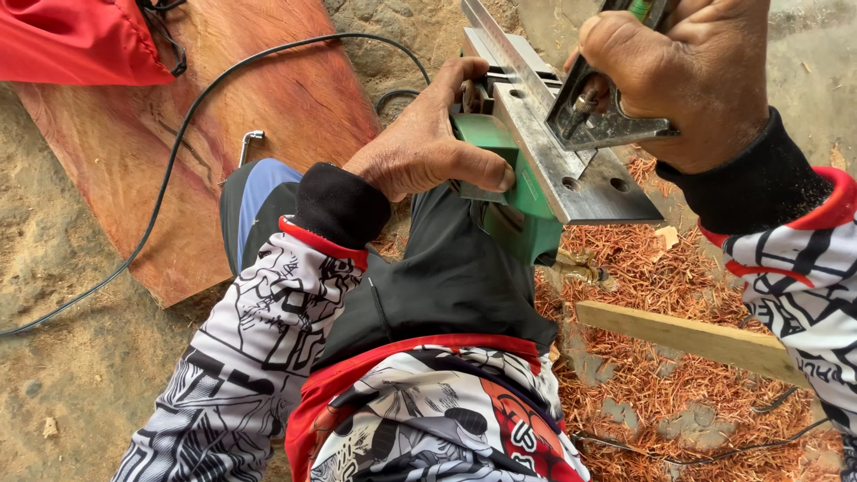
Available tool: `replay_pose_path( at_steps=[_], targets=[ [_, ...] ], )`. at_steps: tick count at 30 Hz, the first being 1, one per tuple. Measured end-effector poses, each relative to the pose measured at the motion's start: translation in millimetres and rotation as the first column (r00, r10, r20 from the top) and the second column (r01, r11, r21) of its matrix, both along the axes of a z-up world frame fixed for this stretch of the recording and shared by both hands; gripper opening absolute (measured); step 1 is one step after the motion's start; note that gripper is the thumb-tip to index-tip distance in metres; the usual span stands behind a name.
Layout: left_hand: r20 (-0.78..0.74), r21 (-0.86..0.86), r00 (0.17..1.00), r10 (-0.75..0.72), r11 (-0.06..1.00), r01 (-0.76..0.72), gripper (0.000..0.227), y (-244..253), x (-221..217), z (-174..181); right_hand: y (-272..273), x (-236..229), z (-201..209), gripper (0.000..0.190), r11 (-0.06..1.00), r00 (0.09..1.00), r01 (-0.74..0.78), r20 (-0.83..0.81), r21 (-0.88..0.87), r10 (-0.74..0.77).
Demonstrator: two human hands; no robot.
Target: Adjusting and inspecting the blades of an electric wood planer.
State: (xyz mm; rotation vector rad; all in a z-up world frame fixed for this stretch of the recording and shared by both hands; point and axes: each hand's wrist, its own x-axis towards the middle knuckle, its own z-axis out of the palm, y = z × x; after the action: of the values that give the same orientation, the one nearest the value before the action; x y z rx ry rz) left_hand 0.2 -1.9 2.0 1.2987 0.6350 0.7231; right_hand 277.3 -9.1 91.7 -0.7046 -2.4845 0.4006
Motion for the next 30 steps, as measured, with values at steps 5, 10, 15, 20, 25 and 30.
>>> replay_pose_path(
  at_steps=[5, 10, 15, 20, 25, 30],
  targets=[
    [0.004, -0.015, 1.000, -0.015, 1.000, 0.015, 0.104, 2, -1, 2, -2, -1, 5, 0.012, 0.954, 0.971, 0.149, -0.142, -0.261, -0.191],
    [0.012, -0.025, 1.000, -0.017, 1.000, 0.017, 0.108, 2, -2, -3, -6, 6, 7, 0.019, 0.876, 0.876, 0.141, -0.353, -0.462, -0.327],
    [-0.043, 0.026, 0.999, -0.021, 0.999, 0.022, 0.110, 6, -3, -8, -4, 14, 7, 0.017, 0.875, 0.865, 0.160, -0.362, -0.458, -0.348],
    [-0.003, -0.034, 0.999, -0.032, 0.999, 0.031, 0.110, 5, -2, -6, -7, -2, 13, 0.014, 0.832, 0.864, 0.215, -0.298, -0.511, -0.406],
    [-0.018, 0.011, 0.999, -0.036, 0.999, 0.036, 0.110, 6, -2, -10, -10, -11, 17, 0.019, 0.767, 0.830, 0.355, -0.197, -0.535, -0.522],
    [0.015, 0.007, 0.999, -0.042, 0.999, 0.041, 0.110, 6, -1, -9, -7, -2, 11, 0.021, 0.812, 0.865, 0.281, -0.231, -0.512, -0.445]
  ],
)
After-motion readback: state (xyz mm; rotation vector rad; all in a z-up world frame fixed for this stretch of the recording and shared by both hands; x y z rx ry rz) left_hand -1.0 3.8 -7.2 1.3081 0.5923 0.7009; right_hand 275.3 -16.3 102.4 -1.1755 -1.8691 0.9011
